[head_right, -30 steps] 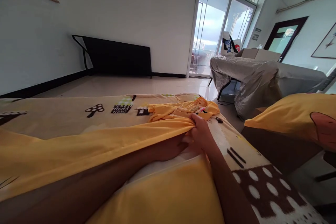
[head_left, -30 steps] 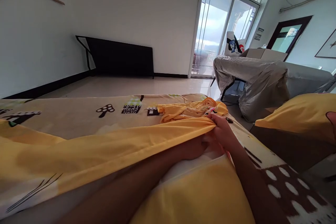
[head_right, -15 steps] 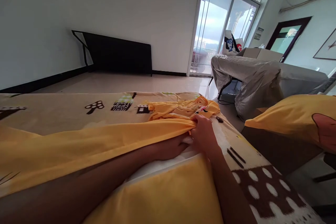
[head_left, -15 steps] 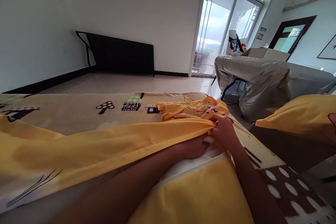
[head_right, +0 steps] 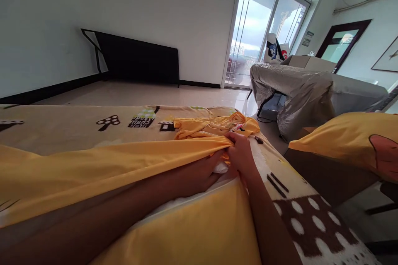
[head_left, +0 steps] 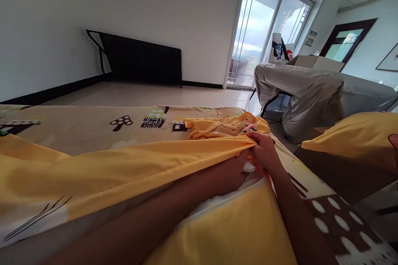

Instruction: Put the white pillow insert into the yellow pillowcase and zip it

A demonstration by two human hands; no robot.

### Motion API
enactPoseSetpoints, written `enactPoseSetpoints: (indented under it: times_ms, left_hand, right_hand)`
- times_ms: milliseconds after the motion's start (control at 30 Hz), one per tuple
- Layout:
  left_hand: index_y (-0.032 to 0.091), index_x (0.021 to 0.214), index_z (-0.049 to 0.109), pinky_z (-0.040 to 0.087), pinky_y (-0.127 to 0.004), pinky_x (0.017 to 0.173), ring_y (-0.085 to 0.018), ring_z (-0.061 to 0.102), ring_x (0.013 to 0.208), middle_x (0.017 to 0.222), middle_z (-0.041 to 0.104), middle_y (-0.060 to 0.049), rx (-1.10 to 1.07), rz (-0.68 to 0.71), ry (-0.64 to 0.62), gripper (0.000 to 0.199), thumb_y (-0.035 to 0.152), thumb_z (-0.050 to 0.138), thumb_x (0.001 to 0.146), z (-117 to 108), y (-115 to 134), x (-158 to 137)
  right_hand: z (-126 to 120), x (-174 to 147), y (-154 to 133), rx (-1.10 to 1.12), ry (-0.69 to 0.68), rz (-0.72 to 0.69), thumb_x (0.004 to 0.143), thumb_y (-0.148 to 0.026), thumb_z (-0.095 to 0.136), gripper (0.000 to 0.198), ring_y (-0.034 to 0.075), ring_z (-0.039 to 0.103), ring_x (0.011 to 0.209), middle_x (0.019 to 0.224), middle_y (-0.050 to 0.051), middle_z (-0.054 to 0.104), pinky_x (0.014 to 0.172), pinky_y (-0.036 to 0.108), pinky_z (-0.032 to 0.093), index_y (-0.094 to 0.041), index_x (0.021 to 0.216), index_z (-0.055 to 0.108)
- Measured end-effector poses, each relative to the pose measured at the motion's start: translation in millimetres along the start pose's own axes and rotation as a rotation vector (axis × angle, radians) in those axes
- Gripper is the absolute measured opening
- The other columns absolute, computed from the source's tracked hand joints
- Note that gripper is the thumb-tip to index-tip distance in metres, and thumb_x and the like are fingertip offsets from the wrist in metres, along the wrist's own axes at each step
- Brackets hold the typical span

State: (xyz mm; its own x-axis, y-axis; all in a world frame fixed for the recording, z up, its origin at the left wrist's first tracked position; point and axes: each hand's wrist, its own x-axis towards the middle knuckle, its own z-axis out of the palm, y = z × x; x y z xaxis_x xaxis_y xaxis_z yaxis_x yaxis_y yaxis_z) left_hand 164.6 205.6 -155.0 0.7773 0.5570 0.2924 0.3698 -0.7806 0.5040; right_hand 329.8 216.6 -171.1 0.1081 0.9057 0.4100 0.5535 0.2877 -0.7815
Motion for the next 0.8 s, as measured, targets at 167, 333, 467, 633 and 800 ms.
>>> enactPoseSetpoints:
  times_ms: [167, 333, 467, 633, 800]
  left_hand:
    - [0.018, 0.132, 0.041, 0.024, -0.042, 0.115, -0.024, 0.032, 0.135, 0.145, 0.038, -0.009, 0.057, -0.014, -0.003, 0.05, 0.029, 0.049, 0.084, 1.0, -2.0, -0.4]
    - [0.018, 0.131, 0.044, 0.022, -0.045, 0.116, -0.026, 0.035, 0.134, 0.144, 0.041, -0.01, 0.069, -0.042, 0.059, 0.05, 0.029, 0.049, 0.082, -0.2, -1.2, -1.1]
    - [0.017, 0.129, 0.048, 0.021, -0.046, 0.116, -0.027, 0.038, 0.131, 0.14, 0.045, -0.01, 0.035, -0.097, 0.009, 0.049, 0.029, 0.049, 0.082, -0.1, -1.2, 2.0]
    - [0.016, 0.134, 0.044, 0.019, -0.045, 0.117, -0.027, 0.033, 0.135, 0.142, 0.043, -0.01, -0.01, -0.115, -0.014, 0.054, 0.03, 0.048, 0.082, 2.9, -3.9, 5.6]
    - [0.017, 0.13, 0.049, 0.02, -0.045, 0.117, -0.027, 0.035, 0.134, 0.139, 0.047, -0.008, -0.028, -0.115, 0.029, 0.049, 0.03, 0.048, 0.082, 5.5, -5.4, 5.9]
  right_hand:
    - [0.1, 1.1, 3.0, 0.006, -0.017, -0.003, 0.057, -0.014, 0.044, 0.03, 0.015, 0.055, 0.069, 0.07, 0.001, 0.066, 0.061, 0.022, 0.042, -0.017, 0.076, 0.068]
    - [1.6, 1.1, 2.0, 0.113, -0.039, -0.018, 0.059, -0.014, 0.046, 0.029, 0.014, 0.054, 0.067, 0.07, 0.0, 0.066, 0.058, 0.02, 0.04, -0.016, 0.078, 0.068]
    - [3.6, -0.5, 1.3, 0.14, -0.006, -0.038, 0.058, -0.013, 0.047, 0.032, 0.014, 0.055, 0.068, 0.073, 0.001, 0.067, 0.058, 0.02, 0.041, -0.016, 0.082, 0.068]
    - [4.2, -1.5, 0.6, 0.108, 0.062, -0.043, 0.056, -0.013, 0.049, 0.033, 0.015, 0.057, 0.069, 0.076, 0.001, 0.068, 0.058, 0.022, 0.042, -0.017, 0.083, 0.068]
    - [3.4, -2.5, -4.1, 0.085, 0.109, -0.052, 0.055, -0.013, 0.05, 0.029, 0.017, 0.06, 0.069, 0.074, 0.001, 0.068, 0.06, 0.024, 0.045, -0.016, 0.079, 0.065]
